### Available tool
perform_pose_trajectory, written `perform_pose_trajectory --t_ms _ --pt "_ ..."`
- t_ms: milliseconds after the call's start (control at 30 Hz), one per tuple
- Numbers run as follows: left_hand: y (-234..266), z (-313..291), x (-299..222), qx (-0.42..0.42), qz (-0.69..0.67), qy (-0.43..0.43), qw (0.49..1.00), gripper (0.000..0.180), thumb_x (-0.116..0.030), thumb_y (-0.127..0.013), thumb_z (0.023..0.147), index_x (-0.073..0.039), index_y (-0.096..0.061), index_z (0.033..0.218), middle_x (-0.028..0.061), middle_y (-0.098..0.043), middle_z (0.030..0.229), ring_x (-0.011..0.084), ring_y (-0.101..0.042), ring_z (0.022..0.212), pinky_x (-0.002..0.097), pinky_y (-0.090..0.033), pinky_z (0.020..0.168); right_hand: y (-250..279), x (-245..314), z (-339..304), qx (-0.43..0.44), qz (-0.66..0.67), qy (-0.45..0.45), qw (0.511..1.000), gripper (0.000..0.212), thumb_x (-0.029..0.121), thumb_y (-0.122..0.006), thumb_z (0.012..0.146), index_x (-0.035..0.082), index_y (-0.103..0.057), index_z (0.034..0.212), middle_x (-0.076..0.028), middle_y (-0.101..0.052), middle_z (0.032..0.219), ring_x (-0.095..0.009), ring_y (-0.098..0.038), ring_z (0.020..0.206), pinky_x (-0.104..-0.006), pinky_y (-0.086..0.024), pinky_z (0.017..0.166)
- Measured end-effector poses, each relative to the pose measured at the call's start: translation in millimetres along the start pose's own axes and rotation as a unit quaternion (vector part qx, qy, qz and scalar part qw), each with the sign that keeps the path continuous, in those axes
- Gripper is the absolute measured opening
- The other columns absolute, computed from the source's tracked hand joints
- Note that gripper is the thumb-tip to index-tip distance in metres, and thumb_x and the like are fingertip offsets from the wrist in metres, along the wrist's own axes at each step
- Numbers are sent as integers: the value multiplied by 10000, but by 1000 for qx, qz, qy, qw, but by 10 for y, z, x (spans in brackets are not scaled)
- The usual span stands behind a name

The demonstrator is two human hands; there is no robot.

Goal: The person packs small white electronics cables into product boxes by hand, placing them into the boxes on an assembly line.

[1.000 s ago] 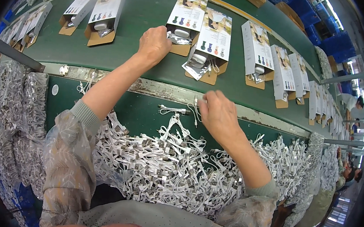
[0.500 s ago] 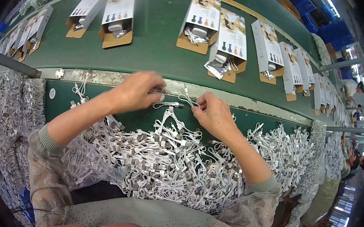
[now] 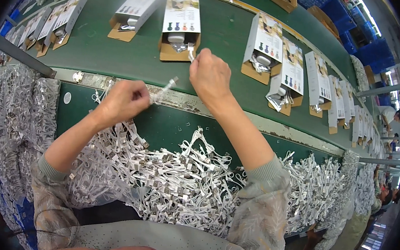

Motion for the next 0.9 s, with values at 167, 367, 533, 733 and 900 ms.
perform_pose_trajectory --t_ms 167,367,533,733,900 --pt "714 191 617 -134 -4 62 989 200 -182 -607 747 15 -638 735 165 -635 669 288 -628 637 379 -487 641 -550 -27 302 -9 -93 -8 996 106 93 -573 795 -4 -544 762 -201 -618 683 -367 -628 675 -461 -508 620" --pt "1147 669 1318 -213 73 119 967 228 -261 -624 713 -34 -645 723 156 -661 741 326 -640 748 409 -493 702 -504 294 -119 22 -107 47 993 200 125 -597 820 -8 -563 964 -202 -620 833 -368 -623 736 -460 -501 637" --pt "1084 1033 1532 -228 64 106 966 279 -246 -591 770 -37 -667 939 187 -666 912 368 -623 908 430 -485 815 -317 438 -971 313 -50 12 948 338 231 -672 800 -13 -548 999 -202 -624 892 -369 -623 770 -445 -495 688" --pt "54 549 455 15 -4 -97 995 423 -230 -631 788 5 -580 1137 212 -624 1051 332 -614 969 402 -486 858 -300 240 -1746 513 -29 26 857 439 308 -708 760 -7 -550 1021 -191 -633 928 -351 -615 877 -407 -483 742" --pt "-55 -508 429 216 -18 -136 967 622 -163 -708 744 -20 -440 1286 163 -529 1165 276 -562 1021 368 -495 842 -729 1012 -1321 425 150 -8 893 202 174 -624 776 -13 -573 831 -180 -612 831 -360 -603 804 -429 -464 693"
Point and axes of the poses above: each hand's wrist, its own z-axis towards the middle knuckle, its own y-axis out of the back of the hand, x = y × z, the point moved 10 cm from there along z, towards the middle knuckle
